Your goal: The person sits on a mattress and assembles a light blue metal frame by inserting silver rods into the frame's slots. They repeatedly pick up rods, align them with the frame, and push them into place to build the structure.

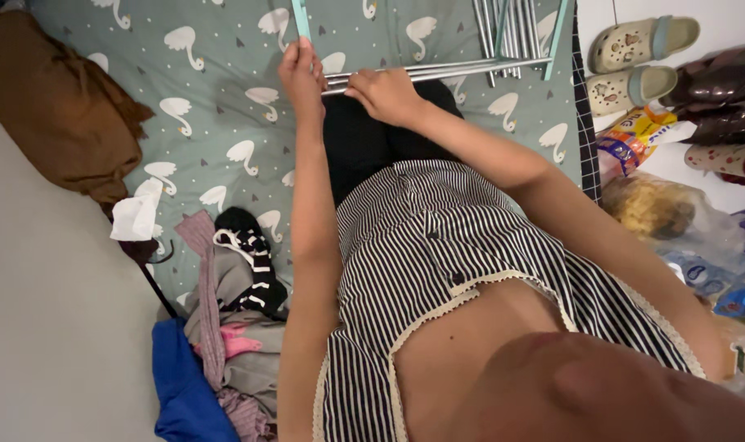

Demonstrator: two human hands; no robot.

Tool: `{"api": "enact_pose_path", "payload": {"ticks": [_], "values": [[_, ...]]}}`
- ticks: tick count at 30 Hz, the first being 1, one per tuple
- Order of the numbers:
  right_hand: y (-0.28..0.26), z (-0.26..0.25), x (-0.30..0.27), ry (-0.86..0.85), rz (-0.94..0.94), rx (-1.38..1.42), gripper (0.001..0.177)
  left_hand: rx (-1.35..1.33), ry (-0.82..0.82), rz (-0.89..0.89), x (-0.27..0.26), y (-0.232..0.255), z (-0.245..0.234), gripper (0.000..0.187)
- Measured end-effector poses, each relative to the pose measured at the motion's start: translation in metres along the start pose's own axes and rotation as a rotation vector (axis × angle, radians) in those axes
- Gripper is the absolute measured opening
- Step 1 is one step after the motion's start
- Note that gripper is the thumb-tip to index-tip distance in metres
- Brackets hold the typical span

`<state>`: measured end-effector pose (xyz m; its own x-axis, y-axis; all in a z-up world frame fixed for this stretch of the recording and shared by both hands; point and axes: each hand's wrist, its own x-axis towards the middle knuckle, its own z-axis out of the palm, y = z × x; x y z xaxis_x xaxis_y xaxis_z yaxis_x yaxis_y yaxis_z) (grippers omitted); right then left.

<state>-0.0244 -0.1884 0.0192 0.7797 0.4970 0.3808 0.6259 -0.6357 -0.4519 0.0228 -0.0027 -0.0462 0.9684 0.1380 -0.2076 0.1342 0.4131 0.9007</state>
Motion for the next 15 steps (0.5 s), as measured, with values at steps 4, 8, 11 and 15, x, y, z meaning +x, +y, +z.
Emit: {"api": "enact_pose_path", "payload": {"ticks": [4,8,11,15], "values": [[-0.008,-0.004,-0.007,0.140,-0.069,-0.149,0.023,-0.051,0.001,0.006,-0.001,0.002,0.003,0.031],[-0.003,-0.003,-0.013,0.185,-0.130,-0.214,0.020,-0.065,0.002,0.017,-0.006,0.001,0.007,0.032],[0.001,0.000,-0.015,0.134,-0.127,-0.202,0.019,-0.074,-0.003,-0.002,-0.011,0.001,0.005,0.028],[0.003,0.002,-0.013,-0.002,-0.013,-0.101,0.022,-0.089,0.079,-0.046,-0.012,-0.003,0.001,0.022]]}}
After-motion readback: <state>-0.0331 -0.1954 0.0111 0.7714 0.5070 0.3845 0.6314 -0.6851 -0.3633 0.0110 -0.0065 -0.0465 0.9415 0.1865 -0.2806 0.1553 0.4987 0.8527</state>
